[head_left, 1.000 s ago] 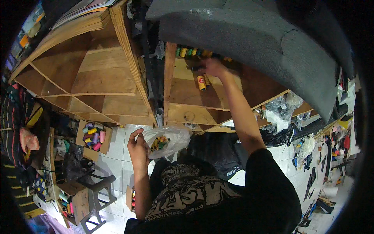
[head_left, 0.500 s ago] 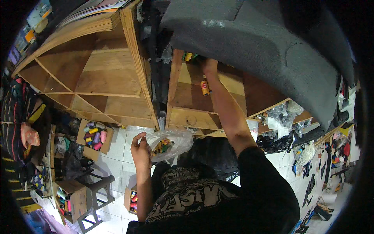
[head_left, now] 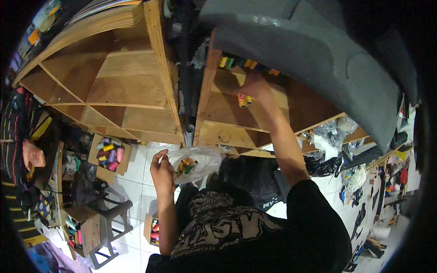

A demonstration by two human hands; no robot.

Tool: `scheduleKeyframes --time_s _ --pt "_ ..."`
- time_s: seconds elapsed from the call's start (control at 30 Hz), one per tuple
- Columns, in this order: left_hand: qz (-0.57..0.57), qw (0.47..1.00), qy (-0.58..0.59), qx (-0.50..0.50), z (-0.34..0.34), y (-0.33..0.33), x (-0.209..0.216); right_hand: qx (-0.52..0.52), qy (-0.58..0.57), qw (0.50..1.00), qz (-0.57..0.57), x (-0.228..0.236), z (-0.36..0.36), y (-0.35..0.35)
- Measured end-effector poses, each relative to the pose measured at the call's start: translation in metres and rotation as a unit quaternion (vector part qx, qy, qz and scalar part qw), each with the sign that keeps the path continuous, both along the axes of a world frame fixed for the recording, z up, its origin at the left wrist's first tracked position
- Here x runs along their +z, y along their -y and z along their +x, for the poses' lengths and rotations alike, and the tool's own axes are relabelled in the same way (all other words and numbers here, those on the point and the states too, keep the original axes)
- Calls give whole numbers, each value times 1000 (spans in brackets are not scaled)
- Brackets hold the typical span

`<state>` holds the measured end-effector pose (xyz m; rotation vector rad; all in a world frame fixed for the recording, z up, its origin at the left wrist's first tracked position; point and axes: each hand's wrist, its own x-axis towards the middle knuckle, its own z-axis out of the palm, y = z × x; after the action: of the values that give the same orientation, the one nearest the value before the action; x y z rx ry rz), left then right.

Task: The person takes various colored spools of thread out of a plastic bag and places them into the compartments of a wooden shelf unit.

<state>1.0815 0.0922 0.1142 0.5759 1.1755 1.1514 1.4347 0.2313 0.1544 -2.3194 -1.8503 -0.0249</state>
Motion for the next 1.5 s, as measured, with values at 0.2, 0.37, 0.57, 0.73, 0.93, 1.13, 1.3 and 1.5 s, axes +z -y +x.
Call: scheduleKeyframes --time_s 0.2,0.37,0.57,0.73,0.93,1.13,1.3,1.5 --pt "25 999 -33 15 -1 -5 -8 4 39 997 -61 7 -12 -5" --pt "10 999 -31 9 0 -5 -7 14 -631 761 149 -25 66 -50" --pt "9 1000 -6 17 6 -2 1 70 210 891 396 -21 51 -86" --pt "-12 999 -16 29 1 1 0 28 26 927 373 -10 19 -77" --pt "0 1000 -29 8 -2 3 -4 -14 -103 990 95 21 2 -15" --pt "26 997 -62 -25 4 -3 0 -4 16 1000 2 -31 16 -5" --pt "81 975 -200 -56 -1 -3 17 -14 -490 872 7 55 -16 38" --pt "265 877 -393 -78 1 -2 68 64 -515 853 46 124 -49 84"
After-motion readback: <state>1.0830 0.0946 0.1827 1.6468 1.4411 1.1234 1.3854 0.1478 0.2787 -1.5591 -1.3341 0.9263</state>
